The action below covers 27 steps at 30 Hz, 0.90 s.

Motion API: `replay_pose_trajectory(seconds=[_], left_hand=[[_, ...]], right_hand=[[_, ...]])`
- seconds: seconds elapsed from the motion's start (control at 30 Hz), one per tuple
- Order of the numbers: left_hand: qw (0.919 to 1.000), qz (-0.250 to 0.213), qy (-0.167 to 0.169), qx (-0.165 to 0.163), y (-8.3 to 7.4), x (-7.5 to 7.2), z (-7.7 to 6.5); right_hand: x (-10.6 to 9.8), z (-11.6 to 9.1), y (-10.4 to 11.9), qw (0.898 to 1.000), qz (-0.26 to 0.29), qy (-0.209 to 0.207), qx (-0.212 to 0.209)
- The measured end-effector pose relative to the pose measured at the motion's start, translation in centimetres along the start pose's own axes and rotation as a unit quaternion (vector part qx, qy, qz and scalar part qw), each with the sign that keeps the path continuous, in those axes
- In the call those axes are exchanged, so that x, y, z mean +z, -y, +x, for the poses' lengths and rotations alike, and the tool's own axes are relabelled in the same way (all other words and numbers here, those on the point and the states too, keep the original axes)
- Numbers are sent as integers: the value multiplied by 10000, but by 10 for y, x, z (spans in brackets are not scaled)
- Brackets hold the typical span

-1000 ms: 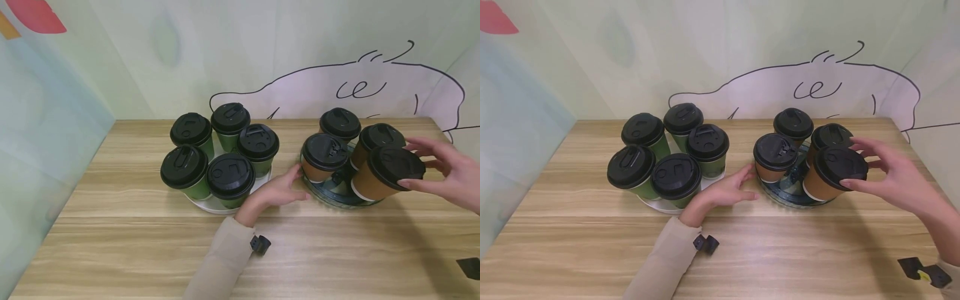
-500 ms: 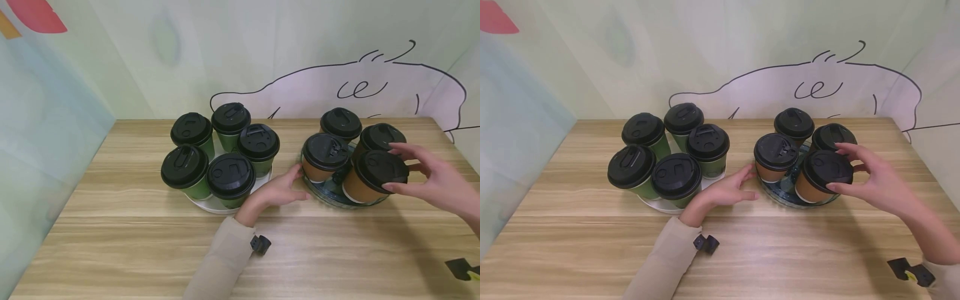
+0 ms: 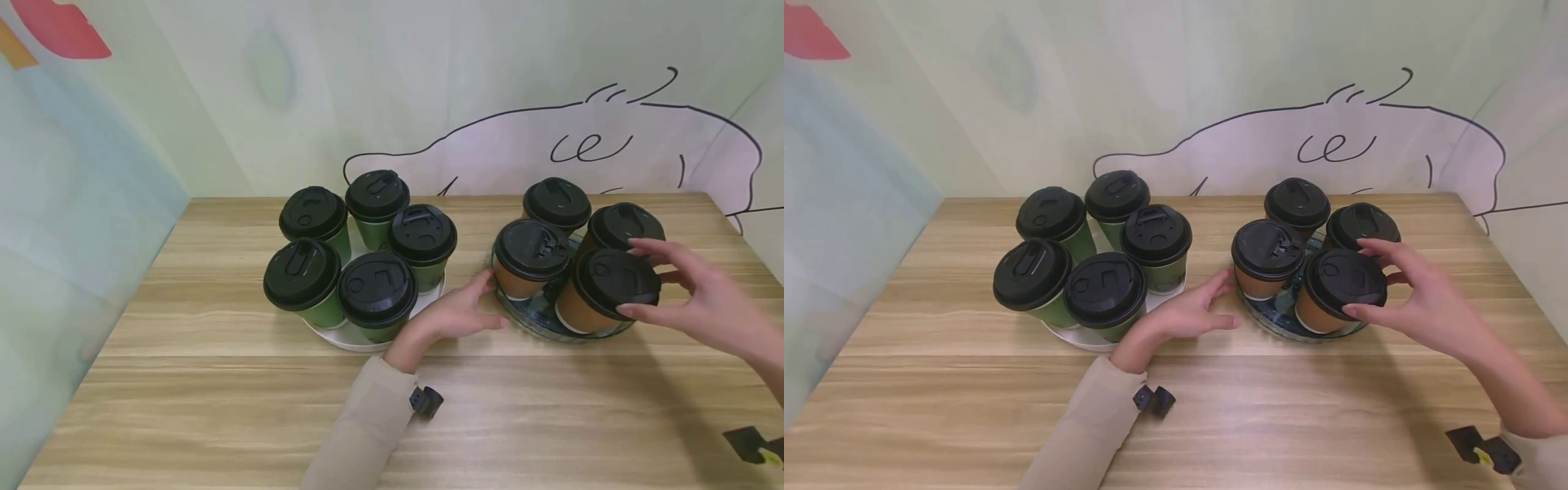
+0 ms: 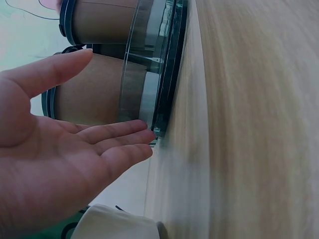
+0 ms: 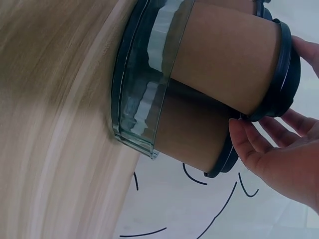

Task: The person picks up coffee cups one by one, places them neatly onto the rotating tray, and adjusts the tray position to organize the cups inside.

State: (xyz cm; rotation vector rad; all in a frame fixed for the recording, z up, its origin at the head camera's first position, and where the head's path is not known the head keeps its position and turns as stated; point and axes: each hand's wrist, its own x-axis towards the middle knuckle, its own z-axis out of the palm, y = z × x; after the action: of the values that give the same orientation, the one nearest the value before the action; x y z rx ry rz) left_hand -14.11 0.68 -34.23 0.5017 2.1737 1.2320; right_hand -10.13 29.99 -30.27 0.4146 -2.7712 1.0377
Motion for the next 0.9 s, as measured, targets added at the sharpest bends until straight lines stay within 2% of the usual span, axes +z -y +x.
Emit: replay_pose_trajectory(seconds=[0.9], left_hand=[[10000,-97,8,17,0,0,0]], right_hand=[[7,0,-2,9990,-342,35,-274]])
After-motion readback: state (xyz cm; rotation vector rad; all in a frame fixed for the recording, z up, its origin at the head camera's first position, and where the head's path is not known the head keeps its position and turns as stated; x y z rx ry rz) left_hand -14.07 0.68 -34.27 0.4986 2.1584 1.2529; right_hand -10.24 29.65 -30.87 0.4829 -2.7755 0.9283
